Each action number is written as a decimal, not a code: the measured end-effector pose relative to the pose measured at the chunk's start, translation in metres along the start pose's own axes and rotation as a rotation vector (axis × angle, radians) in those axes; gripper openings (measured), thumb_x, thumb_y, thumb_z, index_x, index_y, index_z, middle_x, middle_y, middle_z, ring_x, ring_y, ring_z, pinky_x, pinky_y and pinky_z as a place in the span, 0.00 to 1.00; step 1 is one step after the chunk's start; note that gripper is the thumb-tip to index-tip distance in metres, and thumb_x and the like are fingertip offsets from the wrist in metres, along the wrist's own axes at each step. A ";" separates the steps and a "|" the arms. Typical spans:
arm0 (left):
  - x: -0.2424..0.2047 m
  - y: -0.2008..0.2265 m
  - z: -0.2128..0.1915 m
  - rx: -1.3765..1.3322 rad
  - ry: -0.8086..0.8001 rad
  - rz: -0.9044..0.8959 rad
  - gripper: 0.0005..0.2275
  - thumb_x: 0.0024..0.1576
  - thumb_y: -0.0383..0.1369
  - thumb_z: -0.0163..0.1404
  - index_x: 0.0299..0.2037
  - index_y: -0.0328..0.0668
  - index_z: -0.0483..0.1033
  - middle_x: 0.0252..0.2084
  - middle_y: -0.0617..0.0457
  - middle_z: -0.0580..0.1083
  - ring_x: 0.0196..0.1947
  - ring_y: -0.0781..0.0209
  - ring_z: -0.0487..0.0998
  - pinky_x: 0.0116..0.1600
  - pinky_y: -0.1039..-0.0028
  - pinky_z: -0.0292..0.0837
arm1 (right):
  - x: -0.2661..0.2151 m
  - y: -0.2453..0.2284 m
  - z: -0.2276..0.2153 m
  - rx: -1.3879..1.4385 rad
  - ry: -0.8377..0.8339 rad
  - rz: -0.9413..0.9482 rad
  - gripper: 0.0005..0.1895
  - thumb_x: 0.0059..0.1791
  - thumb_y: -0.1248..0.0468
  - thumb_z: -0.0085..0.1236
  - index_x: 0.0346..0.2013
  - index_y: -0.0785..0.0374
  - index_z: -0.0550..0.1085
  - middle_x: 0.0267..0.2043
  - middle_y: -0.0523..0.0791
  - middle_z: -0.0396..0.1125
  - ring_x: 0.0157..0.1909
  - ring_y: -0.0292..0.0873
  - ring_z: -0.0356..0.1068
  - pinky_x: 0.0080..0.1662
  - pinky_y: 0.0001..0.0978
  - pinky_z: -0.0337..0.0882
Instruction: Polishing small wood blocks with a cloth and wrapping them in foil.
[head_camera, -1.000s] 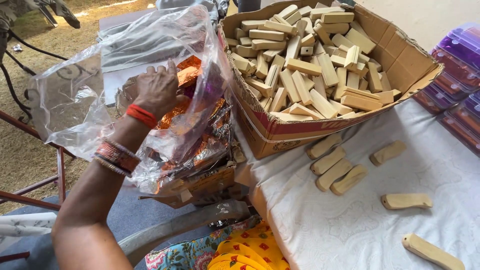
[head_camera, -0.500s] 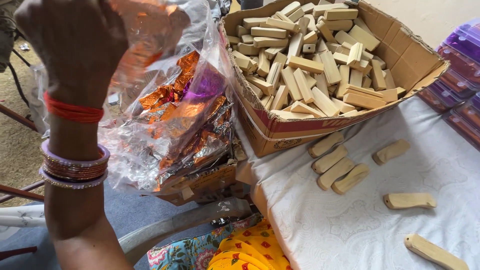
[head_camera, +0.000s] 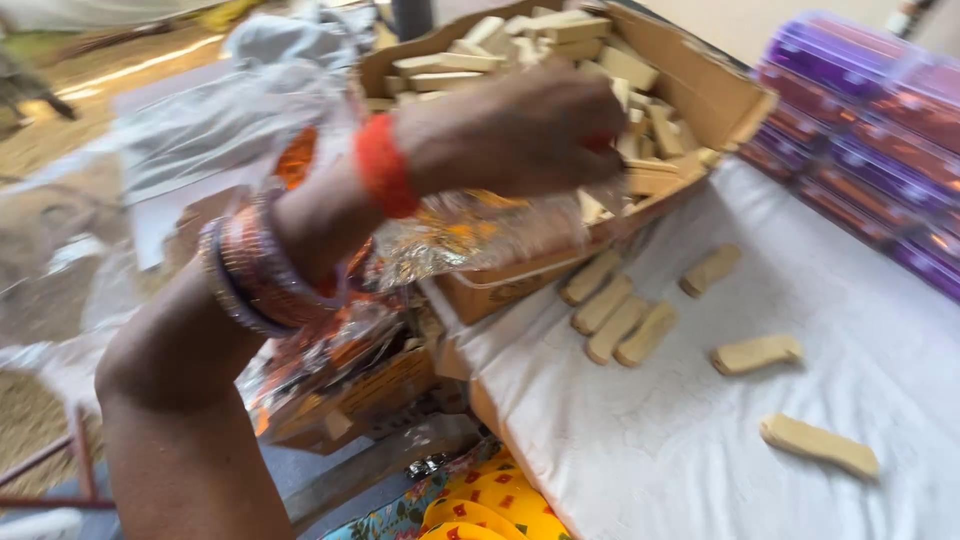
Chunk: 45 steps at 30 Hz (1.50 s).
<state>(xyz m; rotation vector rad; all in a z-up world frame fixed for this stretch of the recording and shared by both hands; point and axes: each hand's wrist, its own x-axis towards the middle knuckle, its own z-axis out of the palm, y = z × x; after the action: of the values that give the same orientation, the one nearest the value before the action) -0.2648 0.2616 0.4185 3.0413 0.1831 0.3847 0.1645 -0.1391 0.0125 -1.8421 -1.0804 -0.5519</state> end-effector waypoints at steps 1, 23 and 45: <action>0.024 0.017 0.015 -0.112 -0.063 0.125 0.14 0.62 0.36 0.48 0.26 0.39 0.77 0.17 0.52 0.70 0.14 0.62 0.65 0.21 0.64 0.64 | -0.017 0.001 -0.014 -0.050 0.015 0.021 0.19 0.58 0.64 0.55 0.63 0.64 0.65 0.61 0.50 0.62 0.63 0.51 0.60 0.69 0.46 0.58; 0.181 0.108 0.250 -0.868 -0.298 0.126 0.15 0.64 0.40 0.42 0.38 0.38 0.79 0.19 0.60 0.69 0.15 0.69 0.62 0.20 0.73 0.57 | -0.048 -0.034 0.087 -0.048 -0.696 0.415 0.21 0.52 0.58 0.52 0.59 0.60 0.68 0.63 0.48 0.66 0.65 0.46 0.64 0.65 0.44 0.65; 0.205 0.167 0.547 -1.838 -0.329 -0.531 0.13 0.68 0.37 0.43 0.56 0.38 0.67 0.53 0.54 0.73 0.55 0.69 0.71 0.60 0.76 0.62 | -0.048 -0.102 -0.131 -0.805 -0.648 0.319 0.22 0.45 0.50 0.59 0.51 0.51 0.75 0.48 0.42 0.72 0.48 0.41 0.68 0.55 0.45 0.70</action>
<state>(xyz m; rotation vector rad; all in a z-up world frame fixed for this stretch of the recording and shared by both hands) 0.0882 0.0917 -0.0456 1.1362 0.3272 -0.0613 0.0612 -0.2530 0.0912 -2.9750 -0.9904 -0.1910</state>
